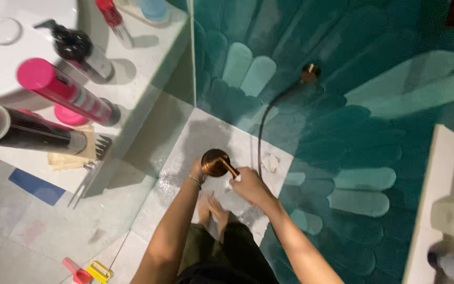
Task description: The person rinses cleaning tools and various surfaces in a shower area using a handheld showerhead, moving a scrub brush and sponges aside to rinse the floor and drain.
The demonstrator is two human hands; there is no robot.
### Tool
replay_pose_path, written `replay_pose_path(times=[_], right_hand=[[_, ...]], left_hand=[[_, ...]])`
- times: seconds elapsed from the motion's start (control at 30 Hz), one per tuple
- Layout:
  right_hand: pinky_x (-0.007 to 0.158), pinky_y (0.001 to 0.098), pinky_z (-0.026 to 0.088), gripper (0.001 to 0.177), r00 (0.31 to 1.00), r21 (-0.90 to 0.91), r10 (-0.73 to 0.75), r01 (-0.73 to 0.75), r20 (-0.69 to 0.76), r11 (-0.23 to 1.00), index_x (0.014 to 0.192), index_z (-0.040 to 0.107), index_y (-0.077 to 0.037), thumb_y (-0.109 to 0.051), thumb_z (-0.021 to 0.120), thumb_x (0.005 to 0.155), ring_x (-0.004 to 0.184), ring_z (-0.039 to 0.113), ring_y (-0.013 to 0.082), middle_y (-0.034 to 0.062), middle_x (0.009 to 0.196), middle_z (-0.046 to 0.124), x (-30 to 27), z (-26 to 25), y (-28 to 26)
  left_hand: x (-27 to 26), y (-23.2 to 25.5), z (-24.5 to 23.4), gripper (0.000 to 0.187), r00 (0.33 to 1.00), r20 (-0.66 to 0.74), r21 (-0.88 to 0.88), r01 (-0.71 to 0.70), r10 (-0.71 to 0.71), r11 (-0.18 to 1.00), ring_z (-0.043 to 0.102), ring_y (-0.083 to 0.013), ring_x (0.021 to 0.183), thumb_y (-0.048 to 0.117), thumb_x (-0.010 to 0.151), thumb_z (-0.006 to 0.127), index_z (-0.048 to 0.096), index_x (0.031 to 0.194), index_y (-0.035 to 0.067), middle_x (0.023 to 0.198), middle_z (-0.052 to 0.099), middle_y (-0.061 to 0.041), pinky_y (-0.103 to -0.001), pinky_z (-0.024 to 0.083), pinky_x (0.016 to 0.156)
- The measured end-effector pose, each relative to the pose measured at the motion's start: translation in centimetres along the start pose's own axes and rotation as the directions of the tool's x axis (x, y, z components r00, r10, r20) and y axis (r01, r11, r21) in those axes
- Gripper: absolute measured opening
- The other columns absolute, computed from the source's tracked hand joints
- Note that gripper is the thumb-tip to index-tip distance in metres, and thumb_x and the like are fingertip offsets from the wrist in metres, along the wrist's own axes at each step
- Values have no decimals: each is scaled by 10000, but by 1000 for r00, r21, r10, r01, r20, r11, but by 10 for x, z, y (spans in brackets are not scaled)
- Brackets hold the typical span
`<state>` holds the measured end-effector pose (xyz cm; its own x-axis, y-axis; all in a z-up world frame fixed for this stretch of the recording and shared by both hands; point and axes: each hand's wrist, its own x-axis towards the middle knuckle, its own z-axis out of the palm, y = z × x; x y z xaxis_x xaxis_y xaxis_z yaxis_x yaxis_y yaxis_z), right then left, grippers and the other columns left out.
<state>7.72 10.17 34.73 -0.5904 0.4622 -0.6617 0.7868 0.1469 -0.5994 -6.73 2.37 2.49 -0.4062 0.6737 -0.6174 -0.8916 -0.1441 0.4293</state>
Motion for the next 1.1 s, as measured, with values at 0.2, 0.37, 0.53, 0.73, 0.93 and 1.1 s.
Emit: replay_pose_path(times=[0.2,0.37,0.53,0.73,0.93,1.1], right_hand=[[445,436,496,239,992,-76,-106,111,72,991,1025,670,-14,-202,646,881,445,631,269,151,565,629,-10,19,-19],[604,466,497,213,897,-89,-431,423,-99,902,987,651,0,-163,686,854,632,656,331,212,687,639,-4,34,-6],[565,445,498,181,875,-32,-453,454,-173,890,900,609,-3,-162,680,852,549,651,281,179,619,611,2,18,-15],[462,471,441,166,968,99,-236,243,-81,965,914,599,-8,-166,635,878,441,555,281,155,564,560,-14,-5,-41],[585,438,509,180,860,-114,-505,496,-73,861,884,619,-4,-172,672,845,564,665,316,192,630,630,-6,11,-31],[663,459,519,187,795,-186,-606,600,28,778,901,639,4,-171,684,853,714,683,402,221,725,664,-11,35,-27]], left_hand=[[-19,23,-27,215,999,28,-50,-39,40,998,737,-246,910,98,965,623,679,1162,30,1065,737,-127,-407,642,810],[-15,60,-30,383,971,-211,-142,-147,115,979,730,-286,1001,224,1034,477,641,1257,-41,1173,712,-190,-435,616,913],[-18,100,-16,478,983,-11,-77,-181,181,980,744,-256,1119,110,998,322,594,1339,-84,1274,720,-197,-369,603,976],[-48,159,8,410,982,-48,86,-176,181,981,716,-185,982,145,1047,364,601,1340,-17,1209,730,-134,-334,571,913],[-127,187,19,377,983,-159,279,-47,94,959,690,-100,844,287,1078,368,662,1217,97,1020,724,-16,-296,581,769],[-180,182,6,402,966,-250,308,11,70,951,649,-88,773,369,1079,356,677,1140,135,963,722,10,-313,549,702]])
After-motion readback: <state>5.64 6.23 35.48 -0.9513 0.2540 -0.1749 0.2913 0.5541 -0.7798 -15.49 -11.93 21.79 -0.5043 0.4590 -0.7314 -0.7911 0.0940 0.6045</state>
